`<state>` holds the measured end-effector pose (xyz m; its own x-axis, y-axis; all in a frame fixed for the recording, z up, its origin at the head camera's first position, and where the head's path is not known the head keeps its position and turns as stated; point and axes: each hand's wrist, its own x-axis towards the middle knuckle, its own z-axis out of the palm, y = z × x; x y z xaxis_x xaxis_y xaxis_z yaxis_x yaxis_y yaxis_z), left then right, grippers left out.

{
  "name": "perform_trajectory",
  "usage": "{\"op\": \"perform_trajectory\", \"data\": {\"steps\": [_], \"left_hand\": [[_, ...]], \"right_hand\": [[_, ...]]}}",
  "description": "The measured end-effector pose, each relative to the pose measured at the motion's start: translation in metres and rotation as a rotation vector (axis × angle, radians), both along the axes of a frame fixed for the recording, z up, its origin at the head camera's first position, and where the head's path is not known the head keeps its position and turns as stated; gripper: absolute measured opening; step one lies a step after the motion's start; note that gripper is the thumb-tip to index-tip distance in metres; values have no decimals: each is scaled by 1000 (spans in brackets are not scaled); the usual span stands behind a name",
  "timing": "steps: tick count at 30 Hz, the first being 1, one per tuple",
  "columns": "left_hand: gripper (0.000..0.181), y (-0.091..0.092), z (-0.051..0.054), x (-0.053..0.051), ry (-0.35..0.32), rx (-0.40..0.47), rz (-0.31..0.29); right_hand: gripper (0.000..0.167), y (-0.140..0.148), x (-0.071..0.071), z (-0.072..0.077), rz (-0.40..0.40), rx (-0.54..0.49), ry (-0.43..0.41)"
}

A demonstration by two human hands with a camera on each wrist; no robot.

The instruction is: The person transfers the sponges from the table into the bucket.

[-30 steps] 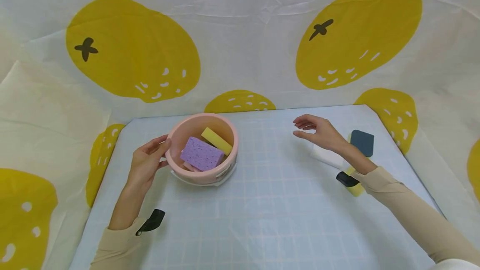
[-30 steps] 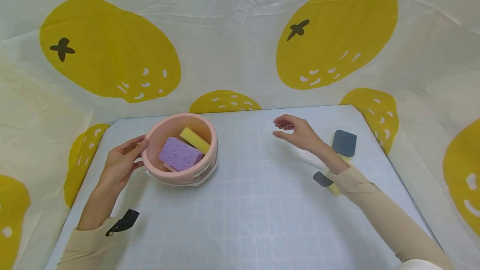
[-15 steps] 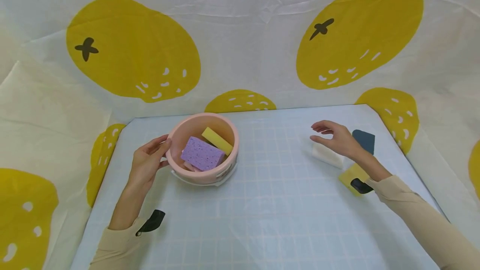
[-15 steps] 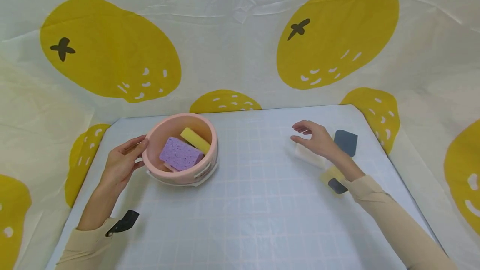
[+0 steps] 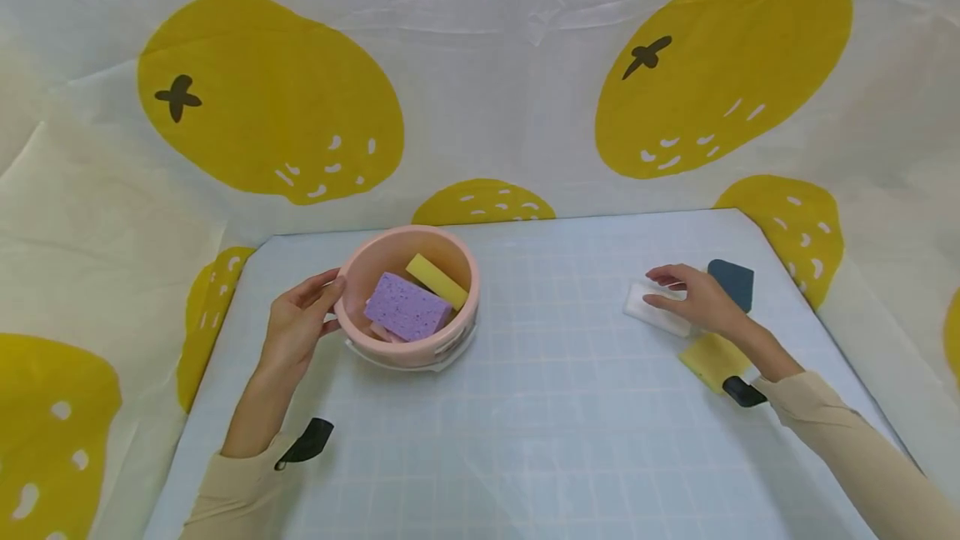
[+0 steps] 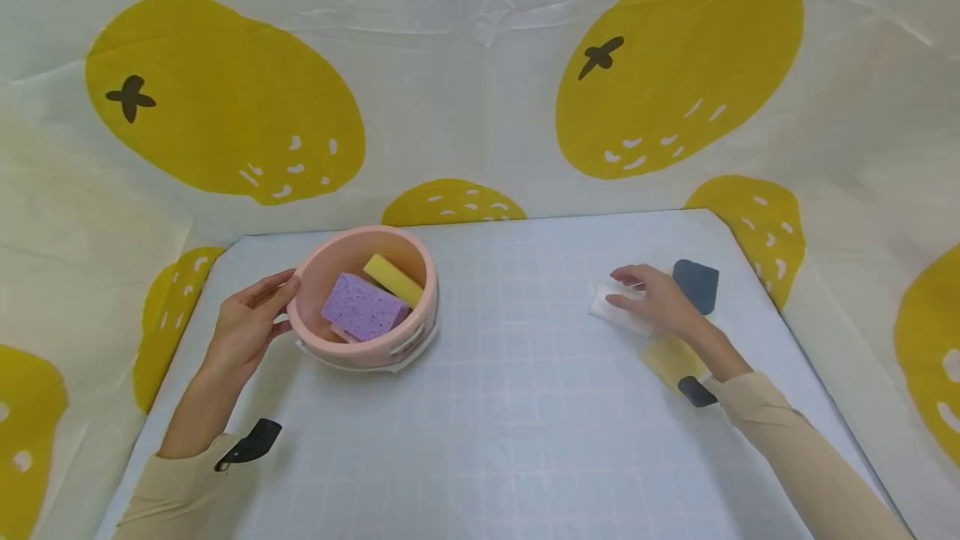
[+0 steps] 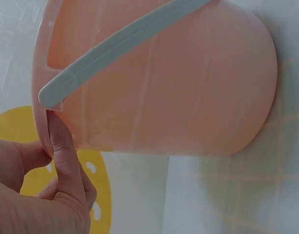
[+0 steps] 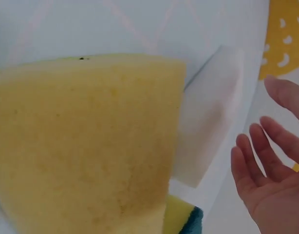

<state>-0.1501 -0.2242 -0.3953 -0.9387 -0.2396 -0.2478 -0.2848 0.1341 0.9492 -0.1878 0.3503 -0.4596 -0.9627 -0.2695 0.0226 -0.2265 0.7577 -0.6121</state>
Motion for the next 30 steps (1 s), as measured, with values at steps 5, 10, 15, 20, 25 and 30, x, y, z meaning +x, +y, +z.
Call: {"op": "perform_trajectory", "data": {"steps": [5, 10, 15, 20, 25, 30], "left_hand": [[59, 1, -1, 0, 5, 15, 10], [61, 2, -1, -1, -14, 1, 10], [59, 1, 0, 0, -8, 31, 14], [61, 1, 0, 1, -12, 35, 12], [61, 2, 0, 0, -26, 26, 12], [61, 2, -1, 0, -25, 33, 9]], "right_hand": [[54, 4, 2, -10, -7, 39, -34], [61, 6, 2, -13, 14, 81, -79], [63, 7, 3, -14, 47, 110, -99], [60, 6, 4, -9, 48, 102, -114], [56, 2, 2, 1, 70, 122, -114], [47, 1, -2, 10, 134, 156, -126]]}}
